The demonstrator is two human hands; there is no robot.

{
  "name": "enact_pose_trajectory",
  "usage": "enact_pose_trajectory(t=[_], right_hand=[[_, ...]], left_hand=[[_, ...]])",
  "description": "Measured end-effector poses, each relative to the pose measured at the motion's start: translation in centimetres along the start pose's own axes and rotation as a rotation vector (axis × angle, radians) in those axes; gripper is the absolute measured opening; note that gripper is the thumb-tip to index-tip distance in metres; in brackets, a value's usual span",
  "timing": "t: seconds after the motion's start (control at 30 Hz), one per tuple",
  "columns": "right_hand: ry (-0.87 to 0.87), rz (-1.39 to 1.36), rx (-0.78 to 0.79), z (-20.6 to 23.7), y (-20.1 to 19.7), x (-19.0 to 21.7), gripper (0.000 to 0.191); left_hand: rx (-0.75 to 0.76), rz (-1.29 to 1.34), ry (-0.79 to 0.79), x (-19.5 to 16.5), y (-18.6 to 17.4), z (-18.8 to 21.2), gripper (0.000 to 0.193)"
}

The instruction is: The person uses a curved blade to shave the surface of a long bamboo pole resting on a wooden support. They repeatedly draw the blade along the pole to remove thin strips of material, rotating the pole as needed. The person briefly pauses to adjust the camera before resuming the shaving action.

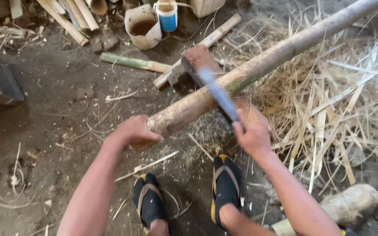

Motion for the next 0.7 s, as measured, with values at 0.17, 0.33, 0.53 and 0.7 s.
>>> enact_pose_trajectory(t=[0.17, 0.33, 0.53, 0.7], right_hand=[[0.297, 0.066, -0.102, -2.1, -4.2, -5.1, 0.056], [0.020, -0.101, 0.018, 2.6, -1.1, 3.7, 0.059], [-0.338, 0.099, 0.125, 2.6, -3.5, 8.2, 0.054], [-0.009, -0.178, 0.029, 2.8, -2.8, 5.1, 0.057]], left_hand=[[-0.508, -0.248, 0.164, -2.0, 1.0, 5.0, 0.083], [-0.405, -0.253, 0.100, -1.3, 3.1, 5.4, 0.085], [-0.478, -0.248, 0.088, -1.9, 3.2, 6.4, 0.078], [-0.468, -0.241, 0.073, -2.0, 3.6, 6.2, 0.079]])
Point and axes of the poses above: each hand's wrist, its own z-axis away from the middle knuckle, its own y-axis out of the palm, x = y × z, the point moved 7 cm from there along -z, towards the middle knuckle, and after that the axes turned 15 degrees about -y, right-handed, at the moved point
